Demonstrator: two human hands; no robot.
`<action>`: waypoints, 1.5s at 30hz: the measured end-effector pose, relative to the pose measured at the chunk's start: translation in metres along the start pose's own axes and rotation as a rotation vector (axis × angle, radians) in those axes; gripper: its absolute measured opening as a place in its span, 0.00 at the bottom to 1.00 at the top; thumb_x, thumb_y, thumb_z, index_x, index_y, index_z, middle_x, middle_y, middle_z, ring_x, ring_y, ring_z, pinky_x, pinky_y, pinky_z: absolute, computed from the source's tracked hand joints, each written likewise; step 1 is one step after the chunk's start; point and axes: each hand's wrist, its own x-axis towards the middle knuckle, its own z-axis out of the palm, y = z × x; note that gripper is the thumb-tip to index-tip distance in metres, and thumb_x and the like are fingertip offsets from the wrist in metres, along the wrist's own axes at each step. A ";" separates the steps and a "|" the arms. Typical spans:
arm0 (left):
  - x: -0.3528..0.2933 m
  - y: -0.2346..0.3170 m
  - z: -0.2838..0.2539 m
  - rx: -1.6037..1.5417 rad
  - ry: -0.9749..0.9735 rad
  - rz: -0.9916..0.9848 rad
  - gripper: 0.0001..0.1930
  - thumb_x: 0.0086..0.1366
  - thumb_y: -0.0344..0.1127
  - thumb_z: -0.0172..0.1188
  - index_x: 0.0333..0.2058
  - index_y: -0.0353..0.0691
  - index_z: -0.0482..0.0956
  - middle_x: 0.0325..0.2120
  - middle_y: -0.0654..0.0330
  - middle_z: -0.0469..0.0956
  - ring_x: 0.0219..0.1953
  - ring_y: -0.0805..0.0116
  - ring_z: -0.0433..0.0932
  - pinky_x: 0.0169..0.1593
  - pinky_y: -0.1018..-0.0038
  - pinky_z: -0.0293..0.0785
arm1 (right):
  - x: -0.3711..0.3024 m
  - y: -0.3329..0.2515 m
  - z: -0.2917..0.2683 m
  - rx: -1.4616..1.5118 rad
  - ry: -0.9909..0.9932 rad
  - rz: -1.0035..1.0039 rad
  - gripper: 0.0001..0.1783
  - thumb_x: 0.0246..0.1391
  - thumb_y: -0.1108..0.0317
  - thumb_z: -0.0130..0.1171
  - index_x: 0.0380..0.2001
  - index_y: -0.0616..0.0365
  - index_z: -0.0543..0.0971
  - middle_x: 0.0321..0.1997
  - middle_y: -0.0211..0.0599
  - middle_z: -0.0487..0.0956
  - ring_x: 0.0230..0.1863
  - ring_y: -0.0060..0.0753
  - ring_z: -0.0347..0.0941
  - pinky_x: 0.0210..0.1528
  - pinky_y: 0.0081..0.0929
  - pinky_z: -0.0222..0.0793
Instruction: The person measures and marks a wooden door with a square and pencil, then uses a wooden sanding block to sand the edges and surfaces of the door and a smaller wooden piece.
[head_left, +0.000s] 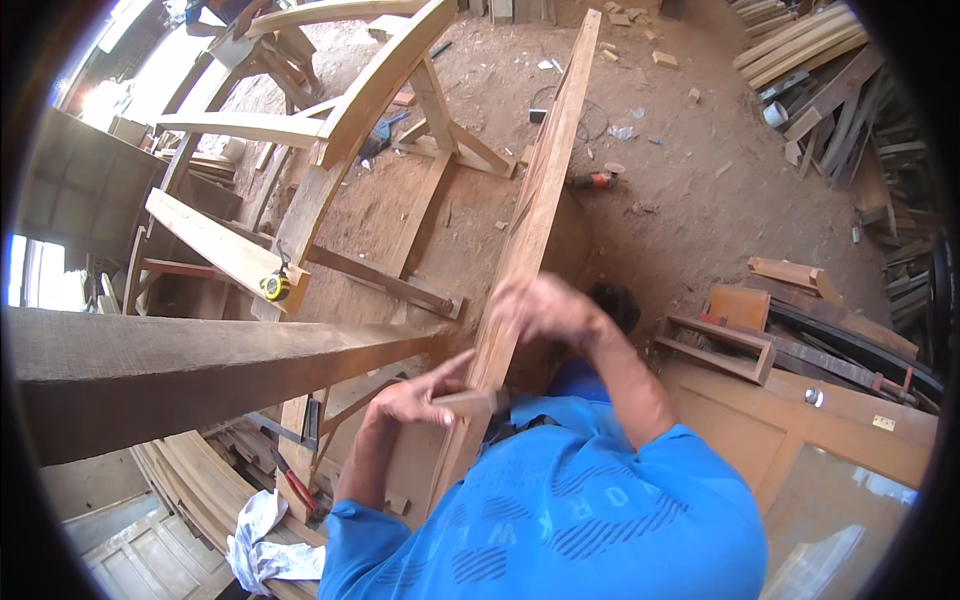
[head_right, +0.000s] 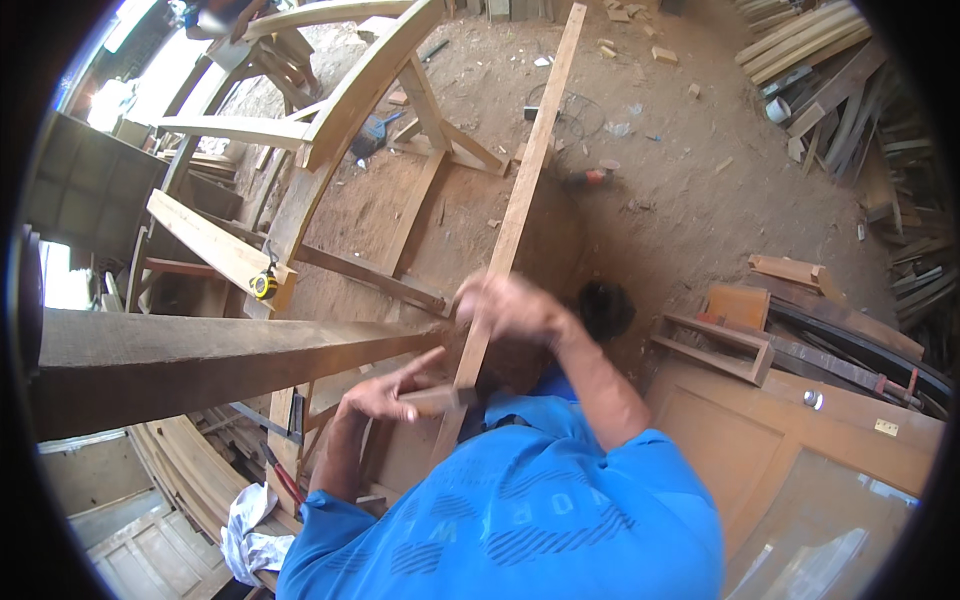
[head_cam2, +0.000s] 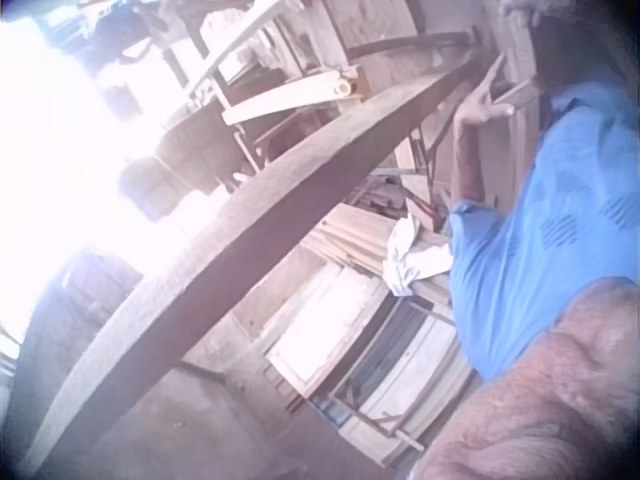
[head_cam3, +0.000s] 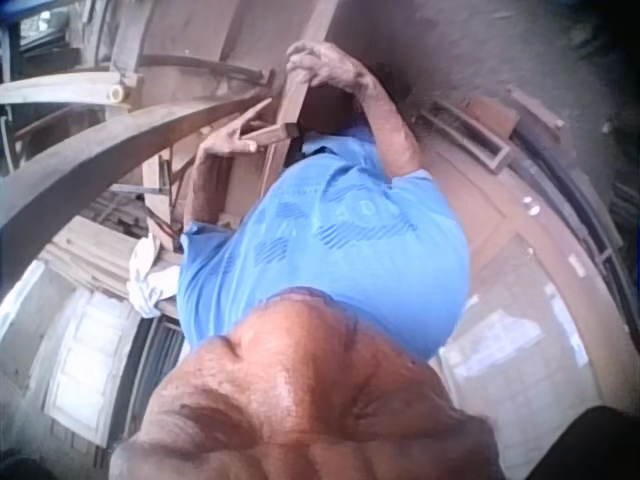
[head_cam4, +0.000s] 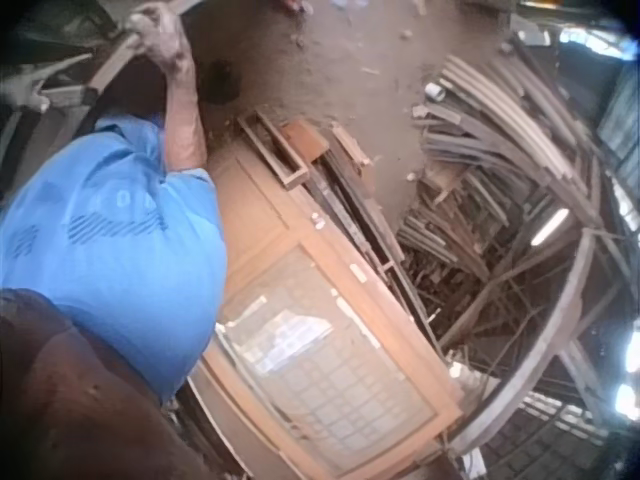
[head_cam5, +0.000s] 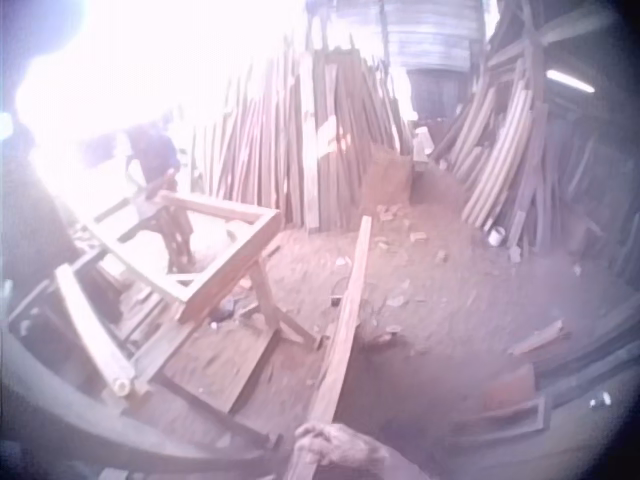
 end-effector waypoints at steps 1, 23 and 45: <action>0.000 -0.016 -0.006 -0.103 0.091 0.103 0.62 0.57 0.56 0.73 0.75 0.41 0.36 0.65 0.43 0.65 0.69 0.53 0.62 0.68 0.58 0.58 | 0.013 0.007 -0.019 -0.064 0.363 -0.128 0.16 0.67 0.62 0.56 0.52 0.59 0.73 0.38 0.31 0.81 0.34 0.34 0.78 0.35 0.33 0.77; 0.150 0.021 -0.035 0.402 0.699 0.278 0.36 0.76 0.47 0.45 0.74 0.36 0.44 0.73 0.43 0.49 0.76 0.50 0.46 0.75 0.65 0.44 | 0.125 0.079 -0.059 -0.180 0.948 -0.751 0.34 0.70 0.52 0.47 0.66 0.68 0.56 0.60 0.47 0.69 0.60 0.37 0.66 0.65 0.37 0.61; 0.186 0.036 -0.067 0.457 0.719 0.365 0.34 0.76 0.44 0.45 0.73 0.34 0.47 0.72 0.41 0.51 0.75 0.49 0.50 0.73 0.64 0.51 | 0.154 0.059 -0.136 0.104 0.878 -0.466 0.29 0.72 0.43 0.44 0.55 0.61 0.67 0.51 0.35 0.71 0.54 0.26 0.65 0.62 0.30 0.62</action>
